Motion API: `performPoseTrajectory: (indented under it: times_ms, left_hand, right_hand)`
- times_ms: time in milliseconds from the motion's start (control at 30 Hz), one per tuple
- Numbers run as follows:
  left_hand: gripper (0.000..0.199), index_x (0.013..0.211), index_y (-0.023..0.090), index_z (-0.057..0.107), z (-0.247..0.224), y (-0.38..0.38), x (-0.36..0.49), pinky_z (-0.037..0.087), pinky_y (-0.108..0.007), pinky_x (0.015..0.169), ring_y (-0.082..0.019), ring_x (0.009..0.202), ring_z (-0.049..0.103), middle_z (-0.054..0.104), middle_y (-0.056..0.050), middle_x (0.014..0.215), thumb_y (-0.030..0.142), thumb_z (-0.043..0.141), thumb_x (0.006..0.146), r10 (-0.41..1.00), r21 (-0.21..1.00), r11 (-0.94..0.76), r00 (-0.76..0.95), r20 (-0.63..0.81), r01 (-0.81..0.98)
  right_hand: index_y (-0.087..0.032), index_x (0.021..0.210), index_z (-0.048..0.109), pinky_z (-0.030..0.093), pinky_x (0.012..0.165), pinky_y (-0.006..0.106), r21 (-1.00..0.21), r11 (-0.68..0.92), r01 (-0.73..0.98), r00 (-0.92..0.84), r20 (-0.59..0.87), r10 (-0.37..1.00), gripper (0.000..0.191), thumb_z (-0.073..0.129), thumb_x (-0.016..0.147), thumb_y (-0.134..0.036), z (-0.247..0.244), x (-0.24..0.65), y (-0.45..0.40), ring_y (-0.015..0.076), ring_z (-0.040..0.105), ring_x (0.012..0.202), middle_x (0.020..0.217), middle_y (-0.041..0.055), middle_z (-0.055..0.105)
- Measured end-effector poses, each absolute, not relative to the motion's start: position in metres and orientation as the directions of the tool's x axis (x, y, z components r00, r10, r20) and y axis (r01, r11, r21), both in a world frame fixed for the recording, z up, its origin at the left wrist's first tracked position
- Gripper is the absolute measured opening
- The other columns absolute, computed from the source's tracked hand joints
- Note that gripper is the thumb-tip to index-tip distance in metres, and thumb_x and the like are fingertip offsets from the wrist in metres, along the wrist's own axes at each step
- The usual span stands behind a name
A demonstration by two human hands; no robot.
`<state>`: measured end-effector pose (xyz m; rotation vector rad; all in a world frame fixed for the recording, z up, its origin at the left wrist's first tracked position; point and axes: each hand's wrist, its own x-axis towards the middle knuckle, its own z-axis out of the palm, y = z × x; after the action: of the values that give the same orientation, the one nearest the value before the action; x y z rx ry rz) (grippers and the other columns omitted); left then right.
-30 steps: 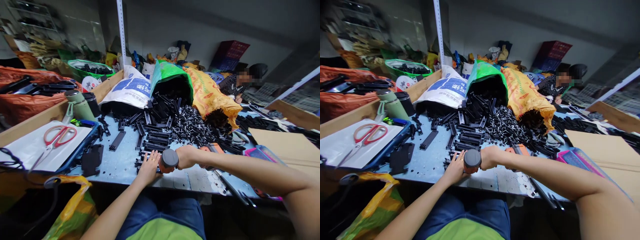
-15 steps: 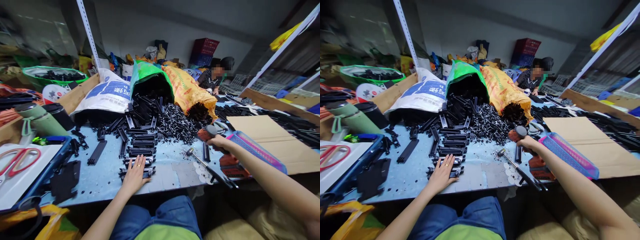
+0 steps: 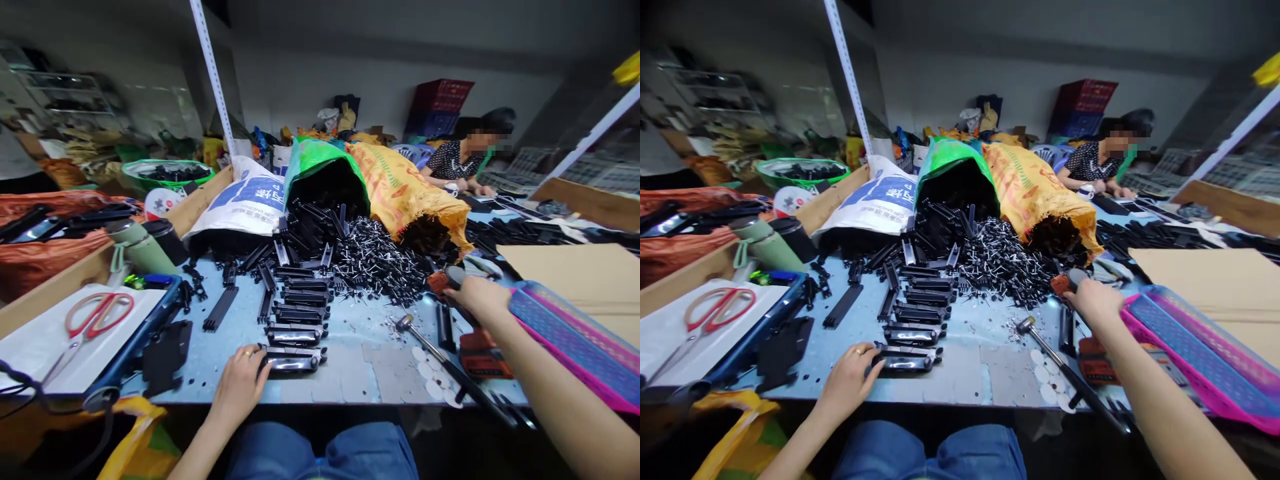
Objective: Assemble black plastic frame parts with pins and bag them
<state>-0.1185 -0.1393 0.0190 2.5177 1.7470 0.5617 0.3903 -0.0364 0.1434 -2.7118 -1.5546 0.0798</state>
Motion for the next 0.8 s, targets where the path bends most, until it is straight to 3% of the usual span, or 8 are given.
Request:
performPoseTrajectory:
  times_ms: [67,167,267,367,500,567,667,800]
  left_hand:
    - [0.027,0.099,0.016,0.058,0.014,-0.145,-0.132,0.047,-0.039,0.08,-0.024,0.091,0.057,0.061,-0.01,0.093,0.031,0.038,0.089,0.922,0.267,-0.358,0.293,0.254,0.895]
    - [0.025,0.099,0.017,0.057,0.016,-0.149,-0.134,0.046,-0.038,0.079,-0.023,0.088,0.057,0.061,-0.008,0.09,0.027,0.037,0.089,0.931,0.316,-0.334,0.259,0.256,0.888]
    - [0.026,0.098,0.018,0.058,0.029,-0.155,-0.122,0.044,-0.041,0.081,-0.025,0.091,0.055,0.061,-0.009,0.093,0.03,0.038,0.088,0.952,0.401,-0.232,0.123,0.28,0.886]
    - [0.029,0.097,0.018,0.058,0.037,-0.172,-0.106,0.044,-0.039,0.08,-0.024,0.089,0.056,0.061,-0.009,0.092,0.039,0.04,0.086,0.984,0.642,-0.074,-0.051,0.173,0.763]
    - [0.043,0.088,0.018,0.057,0.018,-0.2,-0.087,0.045,-0.028,0.057,-0.018,0.068,0.058,0.06,-0.006,0.078,0.058,0.049,0.075,0.964,0.919,0.265,-0.07,-0.255,0.292]
    - [0.053,0.077,0.017,0.053,0.004,-0.211,-0.08,0.04,-0.023,0.046,-0.015,0.057,0.057,0.058,-0.004,0.07,0.068,0.053,0.065,0.893,0.891,0.449,-0.05,-0.447,0.059]
    - [0.058,0.076,0.018,0.048,-0.007,-0.224,-0.073,0.04,-0.022,0.045,-0.013,0.051,0.055,0.056,-0.002,0.065,0.073,0.054,0.06,0.769,0.759,0.618,-0.045,-0.638,-0.203]
    - [0.053,0.1,0.02,0.047,-0.003,-0.238,-0.068,0.05,-0.03,0.064,-0.019,0.078,0.063,0.062,-0.009,0.091,0.066,0.046,0.074,0.74,0.69,0.606,-0.039,-0.672,-0.395]
  right_hand:
    - [-0.015,0.084,0.059,0.04,0.068,0.041,0.059,-0.302,0.951,0.301,0.03,0.953,0.042,0.05,0.078,-0.055,0.141,0.338,-0.027,0.0327,0.057,0.086,0.085,0.0189,0.06]
    - [-0.017,0.104,0.054,0.04,0.077,0.033,-0.05,0.243,0.969,-0.245,-0.021,0.969,0.032,0.041,0.087,-0.04,0.12,0.229,-0.001,0.0248,0.054,0.096,0.104,0.0137,0.056]
    - [-0.016,0.11,0.053,0.037,0.085,0.027,-0.105,0.432,0.896,-0.44,-0.073,0.895,0.028,0.046,0.083,-0.021,0.097,0.137,0.03,0.0211,0.049,0.105,0.114,0.0121,0.052]
    - [-0.012,0.108,0.056,0.037,0.085,0.027,-0.145,0.514,0.846,-0.532,-0.155,0.832,0.036,0.056,0.072,-0.01,0.088,0.095,0.058,0.022,0.051,0.102,0.109,0.013,0.055]
    - [-0.012,0.105,0.059,0.039,0.082,0.026,-0.244,0.562,0.791,-0.611,-0.262,0.747,0.042,0.066,0.063,-0.015,0.098,0.094,0.083,0.0212,0.054,0.095,0.101,0.0092,0.06]
    - [-0.014,0.112,0.056,0.042,0.078,0.025,-0.317,0.545,0.776,-0.629,-0.323,0.707,0.055,0.072,0.06,-0.025,0.103,0.098,0.089,0.0193,0.056,0.09,0.099,0.0067,0.061]
    - [-0.014,0.126,0.045,0.043,0.079,0.025,-0.415,0.472,0.778,-0.623,-0.411,0.665,0.081,0.073,0.057,-0.045,0.099,0.097,0.084,0.0187,0.057,0.092,0.106,0.0088,0.059]
    - [-0.009,0.131,0.039,0.04,0.088,0.028,-0.485,0.39,0.783,-0.609,-0.468,0.64,0.09,0.063,0.062,-0.061,0.078,0.086,0.044,0.0229,0.05,0.108,0.123,0.0155,0.049]
